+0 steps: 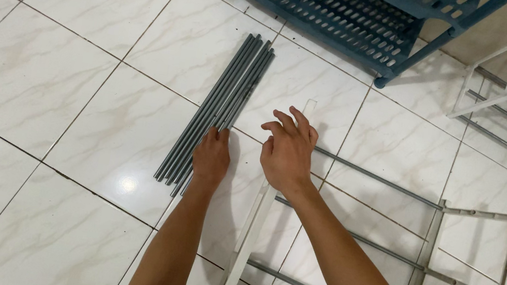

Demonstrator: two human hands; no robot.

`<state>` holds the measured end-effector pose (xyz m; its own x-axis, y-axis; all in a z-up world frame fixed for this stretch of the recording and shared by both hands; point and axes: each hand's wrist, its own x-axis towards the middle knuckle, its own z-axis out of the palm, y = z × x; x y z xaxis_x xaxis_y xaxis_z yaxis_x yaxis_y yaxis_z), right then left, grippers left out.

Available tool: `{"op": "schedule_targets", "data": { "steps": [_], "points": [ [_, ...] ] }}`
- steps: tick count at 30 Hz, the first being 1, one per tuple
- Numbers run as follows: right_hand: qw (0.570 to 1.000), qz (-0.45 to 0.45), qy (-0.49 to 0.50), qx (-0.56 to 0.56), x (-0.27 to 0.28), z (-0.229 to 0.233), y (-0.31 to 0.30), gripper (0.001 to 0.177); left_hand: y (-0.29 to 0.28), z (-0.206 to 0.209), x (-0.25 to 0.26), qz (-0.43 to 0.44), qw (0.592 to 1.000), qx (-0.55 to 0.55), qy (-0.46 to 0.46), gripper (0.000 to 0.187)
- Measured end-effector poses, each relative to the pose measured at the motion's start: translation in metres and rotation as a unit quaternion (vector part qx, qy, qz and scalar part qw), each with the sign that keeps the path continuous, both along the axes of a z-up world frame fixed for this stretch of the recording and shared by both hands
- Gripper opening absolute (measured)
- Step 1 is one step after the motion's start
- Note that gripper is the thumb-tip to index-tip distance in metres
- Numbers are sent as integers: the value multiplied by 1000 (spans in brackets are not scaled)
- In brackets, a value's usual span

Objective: The person assembles a white plastic shoe rack by inserting metal rods into the side frames. They place rods one by one into the slots, then connect the two side frames together to form the complete rack.

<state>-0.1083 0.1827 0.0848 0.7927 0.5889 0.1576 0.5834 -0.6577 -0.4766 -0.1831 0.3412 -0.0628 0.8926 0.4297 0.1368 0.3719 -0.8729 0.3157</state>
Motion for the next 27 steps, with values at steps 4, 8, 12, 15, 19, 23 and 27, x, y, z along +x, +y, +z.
{"op": "schedule_targets", "data": {
  "steps": [4, 8, 12, 15, 19, 23, 27],
  "points": [
    [1000, -1, -1, 4, 0, 2, 1, 26, 6, -1, 3, -4, 1000, 17, 19, 8],
    [1000, -3, 1, 7, 0, 2, 2, 25, 10, 2, 5, 0, 1000, 15, 26, 11],
    [1000, -1, -12, 22, -1, 0, 1, 26, 5, 18, 4, 18, 999, -10, 29, 12],
    [1000, -4, -9, 20, 1, -2, -1, 26, -6, 43, 3, 17, 993, -105, -54, 23],
    [998, -4, -2, 70, 0, -5, -6, 26, -33, 86, 7, -27, 951, -278, -134, 23],
    [986, 12, 6, 164, -1, 0, -20, 28, -69, 135, -7, -50, 879, -455, -135, 29],
    [966, 32, 53, 251, -8, 8, -52, 32, -97, 164, -22, -60, 869, -479, -108, 41]
  ]
}}
